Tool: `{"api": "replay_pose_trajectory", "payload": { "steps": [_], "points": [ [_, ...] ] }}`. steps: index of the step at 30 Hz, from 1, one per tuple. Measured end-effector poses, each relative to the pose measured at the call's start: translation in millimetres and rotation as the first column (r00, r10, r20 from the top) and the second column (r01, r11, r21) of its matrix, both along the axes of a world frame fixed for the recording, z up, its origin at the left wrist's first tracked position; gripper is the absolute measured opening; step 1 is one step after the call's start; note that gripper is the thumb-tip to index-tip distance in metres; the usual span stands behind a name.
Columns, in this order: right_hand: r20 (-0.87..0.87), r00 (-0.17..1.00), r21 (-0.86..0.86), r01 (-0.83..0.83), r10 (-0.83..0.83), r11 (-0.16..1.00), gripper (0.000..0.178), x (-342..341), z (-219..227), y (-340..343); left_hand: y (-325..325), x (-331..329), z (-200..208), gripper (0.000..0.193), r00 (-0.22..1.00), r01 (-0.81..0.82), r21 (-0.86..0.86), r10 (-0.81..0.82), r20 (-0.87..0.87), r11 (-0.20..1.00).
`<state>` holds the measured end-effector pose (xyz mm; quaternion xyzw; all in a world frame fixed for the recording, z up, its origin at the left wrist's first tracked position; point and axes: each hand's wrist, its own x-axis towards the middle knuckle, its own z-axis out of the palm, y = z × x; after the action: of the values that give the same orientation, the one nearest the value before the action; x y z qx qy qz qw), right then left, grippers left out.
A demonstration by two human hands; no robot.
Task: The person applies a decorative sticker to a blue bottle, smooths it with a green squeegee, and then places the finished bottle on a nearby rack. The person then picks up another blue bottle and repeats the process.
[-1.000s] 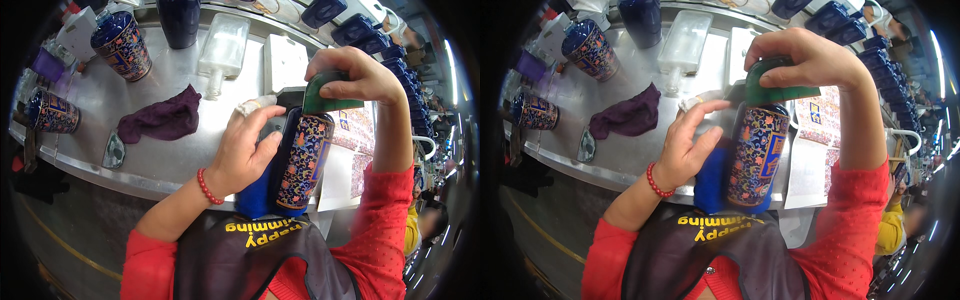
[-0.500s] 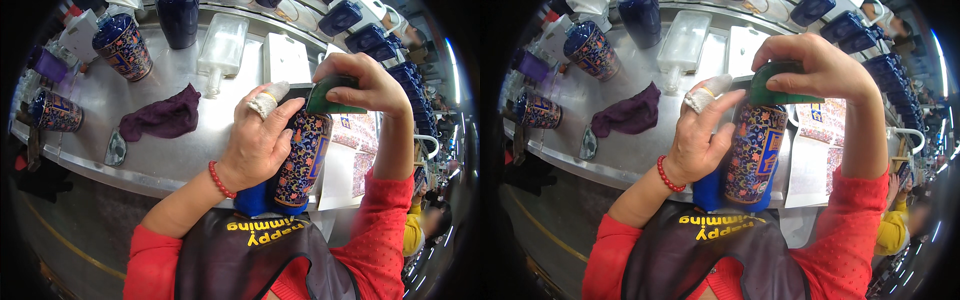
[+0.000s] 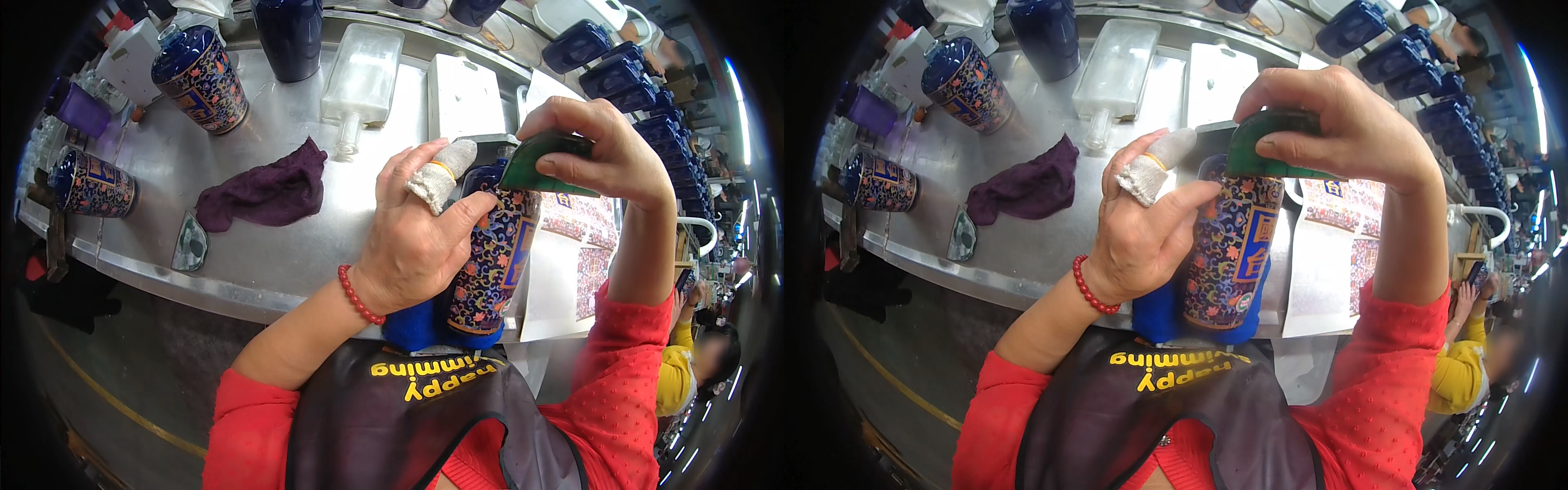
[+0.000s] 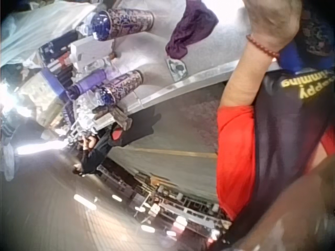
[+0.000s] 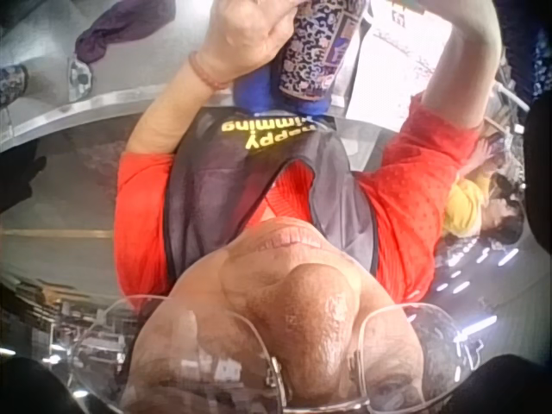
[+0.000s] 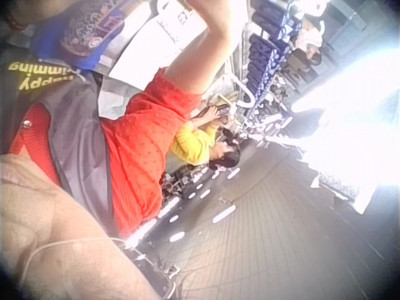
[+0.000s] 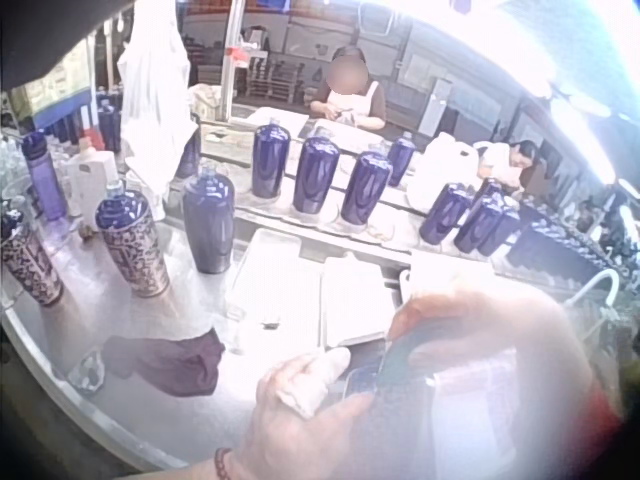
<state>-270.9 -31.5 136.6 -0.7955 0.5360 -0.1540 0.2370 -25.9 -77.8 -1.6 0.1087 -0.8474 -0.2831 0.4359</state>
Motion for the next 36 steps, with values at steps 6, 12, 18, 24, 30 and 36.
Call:
{"api": "replay_pose_trajectory", "payload": {
  "steps": [6,12,18,24,30,36],
  "points": [
    [0.015,0.998,0.015,0.061,-0.061,0.998,0.025,2,-1,6,-1,-4,0,0.04,1.0,0.002,0.039,-0.001,-0.028,0.999],
    [-0.029,0.994,-0.015,0.105,-0.105,0.994,0.027,4,-2,9,1,-2,3,0.043,0.996,0.056,0.069,-0.06,0.069,0.996],
    [-0.05,0.992,-0.031,0.117,-0.118,0.993,0.026,6,-1,10,2,-3,3,0.043,0.997,0.059,0.058,-0.062,0.045,0.997],
    [-0.108,0.983,0.084,0.156,-0.147,0.984,0.026,4,4,11,1,-5,2,0.046,0.997,0.081,0.109,-0.083,0.009,0.991],
    [-0.083,0.984,0.088,0.167,-0.16,0.982,0.024,4,2,12,2,-4,5,0.047,0.997,0.076,0.065,-0.077,0.016,0.995],
    [-0.093,0.981,0.067,0.175,-0.169,0.982,0.024,5,2,12,1,-3,4,0.046,0.996,0.087,0.098,-0.089,0.02,0.991]
  ]
}}
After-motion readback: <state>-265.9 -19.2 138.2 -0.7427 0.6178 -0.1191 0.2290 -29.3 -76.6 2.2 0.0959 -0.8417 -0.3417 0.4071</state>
